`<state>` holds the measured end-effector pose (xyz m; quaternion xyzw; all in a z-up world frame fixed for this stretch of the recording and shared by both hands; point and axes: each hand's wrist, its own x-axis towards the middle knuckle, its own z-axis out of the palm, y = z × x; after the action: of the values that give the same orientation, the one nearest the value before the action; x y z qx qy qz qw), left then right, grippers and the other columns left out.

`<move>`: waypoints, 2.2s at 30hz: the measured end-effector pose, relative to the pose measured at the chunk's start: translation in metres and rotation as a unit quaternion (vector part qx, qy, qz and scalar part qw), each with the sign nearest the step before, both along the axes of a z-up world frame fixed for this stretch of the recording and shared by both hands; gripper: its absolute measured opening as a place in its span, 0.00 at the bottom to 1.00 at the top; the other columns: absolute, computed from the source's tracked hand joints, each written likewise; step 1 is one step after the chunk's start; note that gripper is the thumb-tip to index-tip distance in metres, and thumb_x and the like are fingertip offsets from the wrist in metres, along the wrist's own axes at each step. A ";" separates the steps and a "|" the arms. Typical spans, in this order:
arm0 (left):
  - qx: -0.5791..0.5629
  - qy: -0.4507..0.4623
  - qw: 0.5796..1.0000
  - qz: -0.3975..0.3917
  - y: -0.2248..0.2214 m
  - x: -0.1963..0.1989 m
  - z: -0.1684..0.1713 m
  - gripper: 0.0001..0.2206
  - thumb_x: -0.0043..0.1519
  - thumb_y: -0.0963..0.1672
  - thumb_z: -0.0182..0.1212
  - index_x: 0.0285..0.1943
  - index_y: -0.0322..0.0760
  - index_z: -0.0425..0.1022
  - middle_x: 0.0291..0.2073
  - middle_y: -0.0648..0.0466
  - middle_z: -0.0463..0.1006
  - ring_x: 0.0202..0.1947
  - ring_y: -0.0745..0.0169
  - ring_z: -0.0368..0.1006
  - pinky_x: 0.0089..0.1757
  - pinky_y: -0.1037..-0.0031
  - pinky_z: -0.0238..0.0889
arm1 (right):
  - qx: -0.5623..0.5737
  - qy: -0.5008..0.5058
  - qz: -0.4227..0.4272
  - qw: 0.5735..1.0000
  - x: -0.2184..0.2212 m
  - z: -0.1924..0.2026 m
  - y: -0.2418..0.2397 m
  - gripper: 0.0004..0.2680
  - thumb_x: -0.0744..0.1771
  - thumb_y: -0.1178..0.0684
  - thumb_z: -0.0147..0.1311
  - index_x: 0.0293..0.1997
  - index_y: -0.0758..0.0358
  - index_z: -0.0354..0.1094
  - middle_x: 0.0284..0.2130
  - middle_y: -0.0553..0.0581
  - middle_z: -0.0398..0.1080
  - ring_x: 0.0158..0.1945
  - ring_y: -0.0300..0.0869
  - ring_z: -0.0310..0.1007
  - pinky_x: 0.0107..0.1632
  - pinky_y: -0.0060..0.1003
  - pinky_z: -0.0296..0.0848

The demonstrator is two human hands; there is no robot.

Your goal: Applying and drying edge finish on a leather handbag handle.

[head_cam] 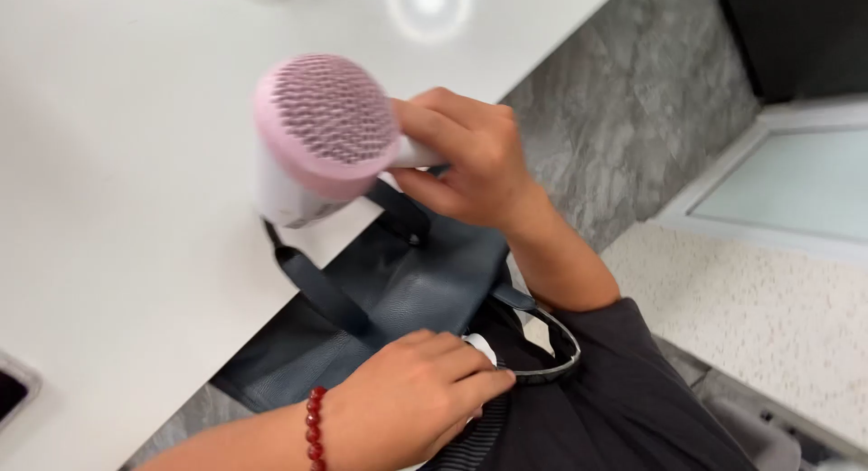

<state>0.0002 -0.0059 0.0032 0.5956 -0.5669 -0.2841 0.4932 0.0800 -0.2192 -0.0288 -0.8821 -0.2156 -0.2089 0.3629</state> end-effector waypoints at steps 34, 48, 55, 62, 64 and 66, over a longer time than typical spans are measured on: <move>0.023 0.264 0.958 0.109 -0.004 0.018 -0.026 0.12 0.61 0.37 0.65 0.53 0.31 0.78 0.41 0.49 0.83 0.39 0.57 0.83 0.41 0.74 0.76 | -0.005 -0.013 0.018 1.000 0.004 -0.019 -0.013 0.19 0.64 0.58 0.71 0.62 0.59 0.70 0.43 0.52 0.76 0.39 0.39 0.80 0.36 0.30 0.78; 0.009 0.246 0.957 0.156 0.001 0.009 -0.033 0.07 0.58 0.38 0.71 0.40 0.32 0.77 0.43 0.49 0.84 0.43 0.58 0.84 0.42 0.75 0.79 | -0.006 0.004 0.020 1.000 0.000 -0.015 -0.013 0.19 0.63 0.60 0.71 0.60 0.61 0.71 0.42 0.55 0.76 0.40 0.42 0.80 0.40 0.32 0.78; 0.028 0.284 0.945 0.163 0.003 0.009 -0.031 0.10 0.58 0.38 0.70 0.47 0.32 0.76 0.40 0.50 0.83 0.41 0.59 0.84 0.44 0.75 0.78 | -0.010 -0.005 0.015 1.000 0.002 -0.015 -0.009 0.16 0.65 0.61 0.71 0.58 0.64 0.72 0.45 0.56 0.76 0.40 0.40 0.81 0.39 0.31 0.78; -0.012 0.211 0.964 0.160 0.013 0.009 -0.028 0.12 0.58 0.39 0.68 0.50 0.34 0.76 0.41 0.51 0.81 0.40 0.55 0.80 0.42 0.71 0.75 | -0.018 -0.027 0.024 0.999 0.002 0.009 0.011 0.10 0.65 0.62 0.71 0.46 0.69 0.73 0.38 0.59 0.75 0.36 0.40 0.78 0.34 0.31 0.76; -0.013 0.178 0.968 0.179 0.016 0.007 -0.027 0.11 0.59 0.39 0.67 0.50 0.36 0.77 0.39 0.52 0.80 0.40 0.55 0.79 0.42 0.70 0.74 | -0.009 -0.022 -0.001 1.000 0.000 0.000 0.009 0.10 0.66 0.61 0.72 0.48 0.70 0.74 0.39 0.58 0.75 0.34 0.39 0.78 0.33 0.31 0.75; -0.018 0.144 0.971 0.187 0.017 0.006 -0.027 0.10 0.59 0.40 0.67 0.49 0.37 0.77 0.38 0.54 0.79 0.39 0.55 0.79 0.41 0.69 0.73 | -0.007 -0.018 -0.034 0.999 -0.001 0.001 0.012 0.10 0.67 0.61 0.74 0.49 0.70 0.75 0.39 0.57 0.75 0.32 0.37 0.78 0.32 0.30 0.73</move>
<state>0.0057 0.0111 -0.0237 0.6348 -0.3732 -0.2593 0.6249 0.0792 -0.2077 -0.0280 -0.8877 -0.1934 -0.2358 0.3450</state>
